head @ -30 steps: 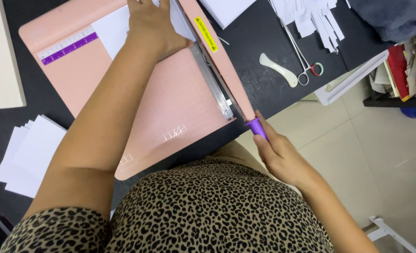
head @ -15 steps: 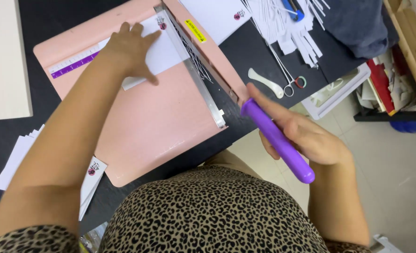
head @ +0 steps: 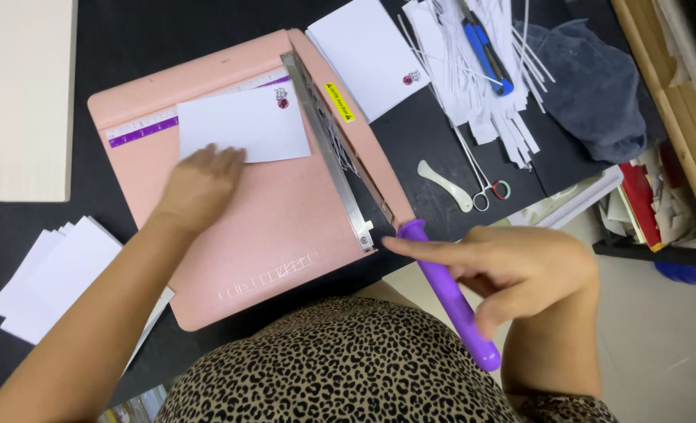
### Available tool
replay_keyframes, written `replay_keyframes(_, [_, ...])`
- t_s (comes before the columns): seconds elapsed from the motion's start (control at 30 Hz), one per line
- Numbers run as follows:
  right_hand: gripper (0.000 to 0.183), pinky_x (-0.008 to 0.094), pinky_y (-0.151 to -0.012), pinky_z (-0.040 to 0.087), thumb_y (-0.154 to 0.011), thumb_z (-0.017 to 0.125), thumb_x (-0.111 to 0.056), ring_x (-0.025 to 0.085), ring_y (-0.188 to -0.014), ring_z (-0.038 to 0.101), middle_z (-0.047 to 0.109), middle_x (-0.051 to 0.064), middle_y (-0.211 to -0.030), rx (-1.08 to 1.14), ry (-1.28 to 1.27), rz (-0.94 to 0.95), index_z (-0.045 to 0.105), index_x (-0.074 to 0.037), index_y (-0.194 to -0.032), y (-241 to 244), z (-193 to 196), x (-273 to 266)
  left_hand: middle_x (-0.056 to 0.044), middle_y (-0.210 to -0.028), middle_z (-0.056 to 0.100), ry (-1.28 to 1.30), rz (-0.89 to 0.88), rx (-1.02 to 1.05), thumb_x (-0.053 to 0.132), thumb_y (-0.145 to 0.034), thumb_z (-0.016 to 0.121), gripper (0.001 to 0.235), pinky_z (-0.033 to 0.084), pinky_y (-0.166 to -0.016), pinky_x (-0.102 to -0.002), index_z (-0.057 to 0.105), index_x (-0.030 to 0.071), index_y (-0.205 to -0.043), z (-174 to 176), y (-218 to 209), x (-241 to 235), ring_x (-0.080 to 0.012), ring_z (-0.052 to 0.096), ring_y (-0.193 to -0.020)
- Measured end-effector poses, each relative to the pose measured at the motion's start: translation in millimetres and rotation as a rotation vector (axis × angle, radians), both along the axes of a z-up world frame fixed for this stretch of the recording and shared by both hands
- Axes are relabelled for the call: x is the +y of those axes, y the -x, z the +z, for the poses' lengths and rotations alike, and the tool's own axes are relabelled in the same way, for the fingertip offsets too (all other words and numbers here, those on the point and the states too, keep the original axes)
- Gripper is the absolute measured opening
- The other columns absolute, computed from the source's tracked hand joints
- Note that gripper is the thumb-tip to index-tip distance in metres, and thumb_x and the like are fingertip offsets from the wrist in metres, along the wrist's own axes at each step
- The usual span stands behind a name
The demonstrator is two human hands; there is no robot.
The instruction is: Cutting paper sheets using a manual guillotine paper cutter
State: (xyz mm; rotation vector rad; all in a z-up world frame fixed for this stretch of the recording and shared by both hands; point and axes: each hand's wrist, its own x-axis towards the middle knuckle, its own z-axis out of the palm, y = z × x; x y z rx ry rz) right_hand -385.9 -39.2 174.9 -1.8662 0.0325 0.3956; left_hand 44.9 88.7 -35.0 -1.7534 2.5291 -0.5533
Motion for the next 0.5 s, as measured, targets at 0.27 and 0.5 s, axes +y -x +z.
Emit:
replay_keyframes(0.27, [0.046, 0.042, -0.098, 0.049, -0.093, 0.076, -0.029, 0.035, -0.112, 0.065, 0.068, 0.021, -0.119, -0.216, 0.837, -1.065, 0.069, 0.002, -0.127, -74.9, -193.9, -130.6, -0.018, -0.110, 0.066, 0.654, 0.379, 0.497, -0.019, -0.076, 0.058, 0.039, 0.050, -0.095, -0.053, 0.081, -0.001, -0.103, 30.5, -66.0, 166.0, -0.0456, 0.066, -0.111])
replay_keyframes(0.5, [0.105, 0.060, -0.124, 0.007, -0.087, 0.056, -0.074, 0.050, -0.154, 0.002, 0.007, 0.026, -0.168, 0.373, 0.843, -0.930, 0.021, -0.013, -0.164, -128.7, -187.8, -132.0, -0.036, -0.127, 0.068, 0.913, 0.713, 0.836, -0.040, -0.096, 0.069, 0.021, 0.056, -0.082, -0.046, 0.078, -0.023, -0.104, -35.5, -85.3, 288.9, -0.0458, 0.070, -0.111])
